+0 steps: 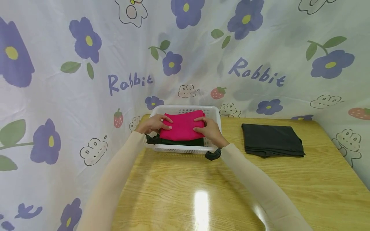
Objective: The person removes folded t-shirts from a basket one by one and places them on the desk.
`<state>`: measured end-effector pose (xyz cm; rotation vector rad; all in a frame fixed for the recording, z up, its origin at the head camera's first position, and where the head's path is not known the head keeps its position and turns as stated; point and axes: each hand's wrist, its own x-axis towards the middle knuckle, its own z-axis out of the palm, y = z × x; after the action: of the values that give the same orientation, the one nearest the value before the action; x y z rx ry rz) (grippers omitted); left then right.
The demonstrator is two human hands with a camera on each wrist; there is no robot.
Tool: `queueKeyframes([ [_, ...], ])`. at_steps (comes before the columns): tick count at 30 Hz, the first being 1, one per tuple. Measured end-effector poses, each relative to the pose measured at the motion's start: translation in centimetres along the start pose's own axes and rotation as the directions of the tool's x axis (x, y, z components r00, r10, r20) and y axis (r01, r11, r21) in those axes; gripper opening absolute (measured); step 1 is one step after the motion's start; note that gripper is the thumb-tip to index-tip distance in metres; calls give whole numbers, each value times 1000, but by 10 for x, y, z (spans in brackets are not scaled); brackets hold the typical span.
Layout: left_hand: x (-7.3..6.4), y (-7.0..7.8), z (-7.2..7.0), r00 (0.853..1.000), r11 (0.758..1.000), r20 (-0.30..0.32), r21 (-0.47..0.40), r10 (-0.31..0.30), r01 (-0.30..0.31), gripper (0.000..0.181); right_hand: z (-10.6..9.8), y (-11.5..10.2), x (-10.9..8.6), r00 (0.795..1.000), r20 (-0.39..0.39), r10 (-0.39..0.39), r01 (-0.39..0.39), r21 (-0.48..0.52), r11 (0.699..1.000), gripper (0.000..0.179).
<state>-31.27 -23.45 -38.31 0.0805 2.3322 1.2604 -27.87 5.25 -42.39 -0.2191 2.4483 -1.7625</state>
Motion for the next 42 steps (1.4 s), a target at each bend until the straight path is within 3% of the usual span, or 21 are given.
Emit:
queueKeyframes([
  [11, -7, 16, -3, 1000, 998, 25, 65, -10, 8, 43, -2, -8, -4, 999, -7, -50, 50, 25, 998, 36],
  [18, -9, 20, -2, 999, 993, 25, 117, 27, -29, 42, -4, -10, -4, 997, -15, -70, 70, 23, 997, 36],
  [27, -12, 24, -5, 999, 986, 21, 164, 25, -28, 46, -5, -15, -7, 995, -15, -94, 95, 41, 995, 36],
  [33, -11, 17, -8, 999, 991, 34, 133, 29, -33, 43, -6, -16, -9, 995, -1, -98, 98, 53, 994, 36],
  [42, -10, 14, -9, 996, 999, 65, -8, 54, -54, 40, -15, -15, -12, 991, -12, -131, 131, 81, 988, 36],
])
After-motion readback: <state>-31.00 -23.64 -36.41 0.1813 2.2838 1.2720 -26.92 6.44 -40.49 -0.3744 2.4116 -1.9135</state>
